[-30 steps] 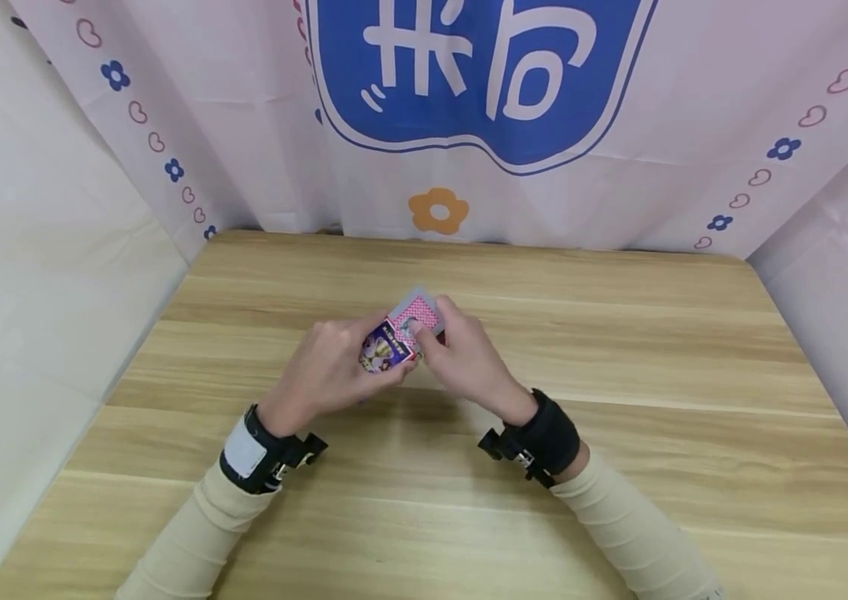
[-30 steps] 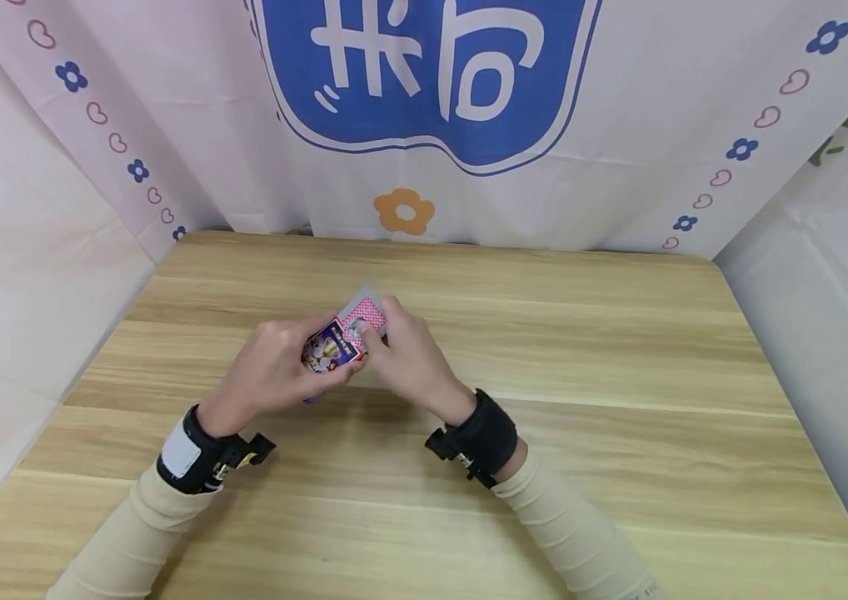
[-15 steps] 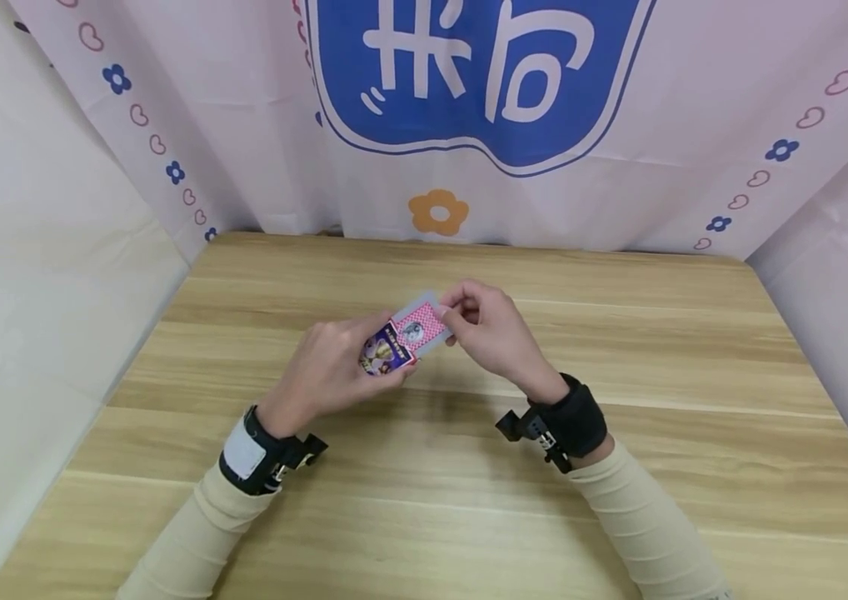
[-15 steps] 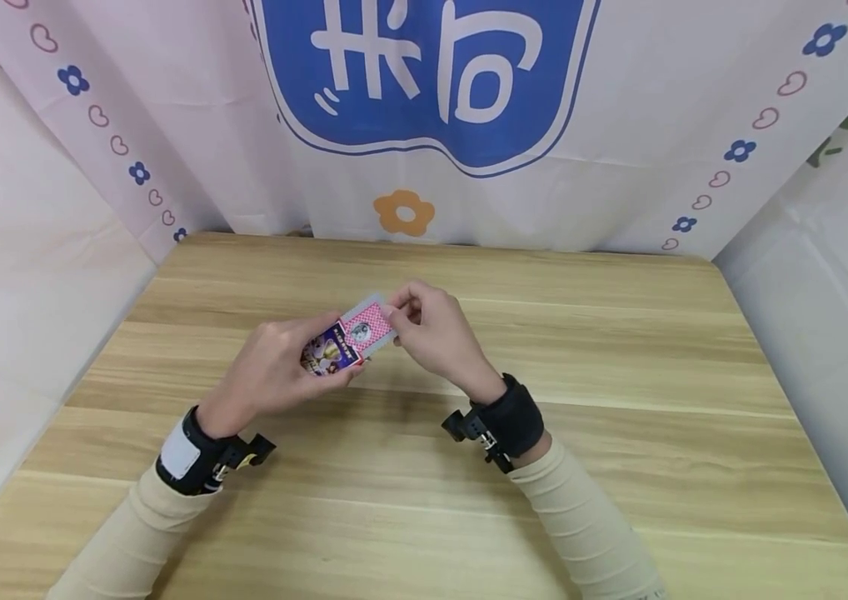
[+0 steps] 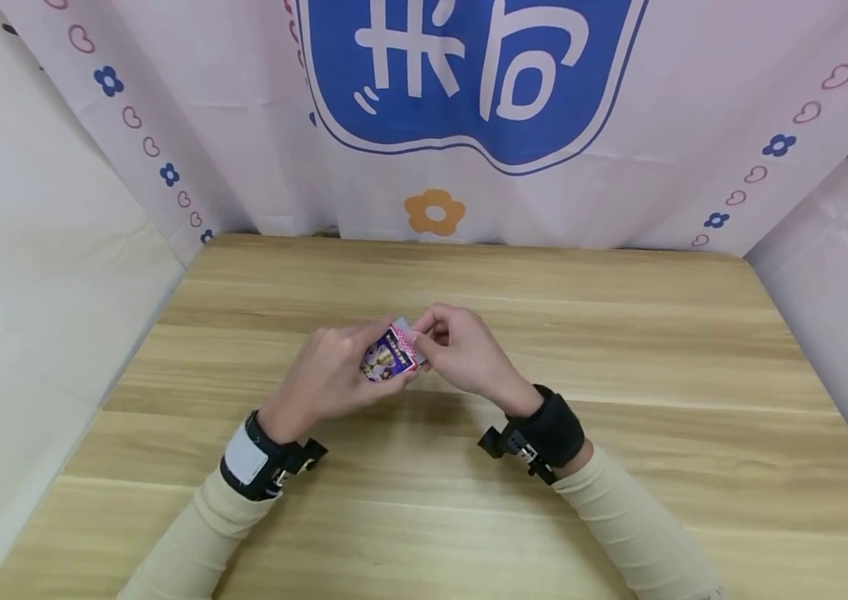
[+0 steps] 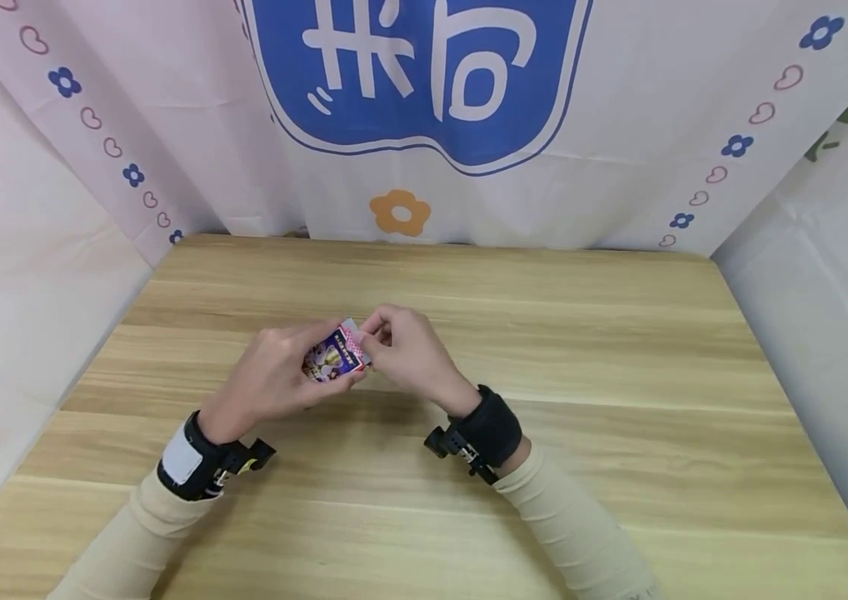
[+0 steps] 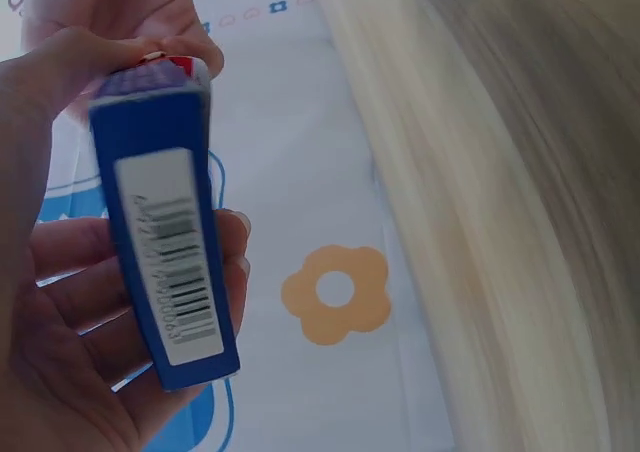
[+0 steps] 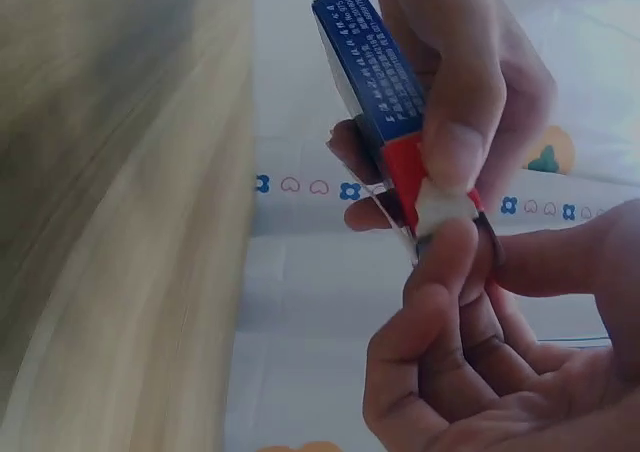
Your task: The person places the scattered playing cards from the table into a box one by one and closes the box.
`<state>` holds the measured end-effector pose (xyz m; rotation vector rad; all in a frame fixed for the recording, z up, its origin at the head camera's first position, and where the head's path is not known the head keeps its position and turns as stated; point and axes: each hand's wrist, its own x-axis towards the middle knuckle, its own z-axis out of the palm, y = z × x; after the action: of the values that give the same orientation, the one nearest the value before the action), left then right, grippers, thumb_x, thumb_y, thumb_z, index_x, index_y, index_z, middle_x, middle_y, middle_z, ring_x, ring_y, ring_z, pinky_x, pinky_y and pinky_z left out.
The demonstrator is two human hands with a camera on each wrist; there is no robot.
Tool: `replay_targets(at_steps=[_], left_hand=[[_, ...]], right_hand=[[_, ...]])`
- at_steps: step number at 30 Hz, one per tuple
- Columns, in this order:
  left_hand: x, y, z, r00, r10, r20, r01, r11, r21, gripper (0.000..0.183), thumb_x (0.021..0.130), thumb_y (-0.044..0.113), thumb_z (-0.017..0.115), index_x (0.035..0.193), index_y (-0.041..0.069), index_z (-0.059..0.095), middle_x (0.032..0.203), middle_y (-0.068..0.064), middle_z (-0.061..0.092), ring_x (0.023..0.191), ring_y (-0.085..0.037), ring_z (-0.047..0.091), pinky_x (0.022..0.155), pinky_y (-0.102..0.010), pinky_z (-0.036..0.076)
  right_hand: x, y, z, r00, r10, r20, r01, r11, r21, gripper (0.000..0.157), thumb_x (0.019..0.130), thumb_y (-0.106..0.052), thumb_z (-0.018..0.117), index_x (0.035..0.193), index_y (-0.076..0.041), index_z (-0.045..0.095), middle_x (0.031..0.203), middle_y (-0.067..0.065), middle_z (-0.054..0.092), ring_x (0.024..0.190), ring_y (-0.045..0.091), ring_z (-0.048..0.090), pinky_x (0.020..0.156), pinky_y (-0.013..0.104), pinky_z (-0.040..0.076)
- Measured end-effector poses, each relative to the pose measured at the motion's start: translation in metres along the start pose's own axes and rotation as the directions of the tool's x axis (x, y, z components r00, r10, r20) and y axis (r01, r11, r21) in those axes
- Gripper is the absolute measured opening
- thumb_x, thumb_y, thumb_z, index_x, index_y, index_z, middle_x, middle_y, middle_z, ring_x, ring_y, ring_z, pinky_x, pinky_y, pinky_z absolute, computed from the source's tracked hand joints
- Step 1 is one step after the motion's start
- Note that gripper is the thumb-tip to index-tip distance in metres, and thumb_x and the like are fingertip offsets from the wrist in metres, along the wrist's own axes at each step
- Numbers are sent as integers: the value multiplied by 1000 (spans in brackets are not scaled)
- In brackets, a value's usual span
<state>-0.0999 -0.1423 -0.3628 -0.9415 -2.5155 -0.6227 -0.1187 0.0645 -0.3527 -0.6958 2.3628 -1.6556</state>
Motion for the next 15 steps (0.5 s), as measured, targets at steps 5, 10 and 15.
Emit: replay_targets(at_steps=[5,10,15], left_hand=[[1,0,-1,1000,-15,-6,15,1000,2,60,76,48,70,111,0,65,72,-3,67,51,-4,52,39,-20,46],[1,0,-3,1000,-21,-8,22,1000,14,61,75,50,69,112,1,65,70,-3,66,49,-4,50,38,-21,44],[0,1,-4,1000,-13,3,13,1000,11,62,74,51,70,112,3,64,73,-2,66,51,-4,51,40,-21,46]], right_hand=[[2,0,-7,1000,-4,23,4,1000,-1,7,93,-13,60,93,-7,64,76,7,65,66,24,63,55,35,51],[2,-1,-18,1000,14,4,-14,1000,2,10,92,-18,62,91,-9,68,74,8,65,66,22,63,54,33,47],[3,-1,-20,999,23,50,-21,1000,-22,8,91,-15,64,88,-11,69,72,8,66,62,18,62,50,29,41]])
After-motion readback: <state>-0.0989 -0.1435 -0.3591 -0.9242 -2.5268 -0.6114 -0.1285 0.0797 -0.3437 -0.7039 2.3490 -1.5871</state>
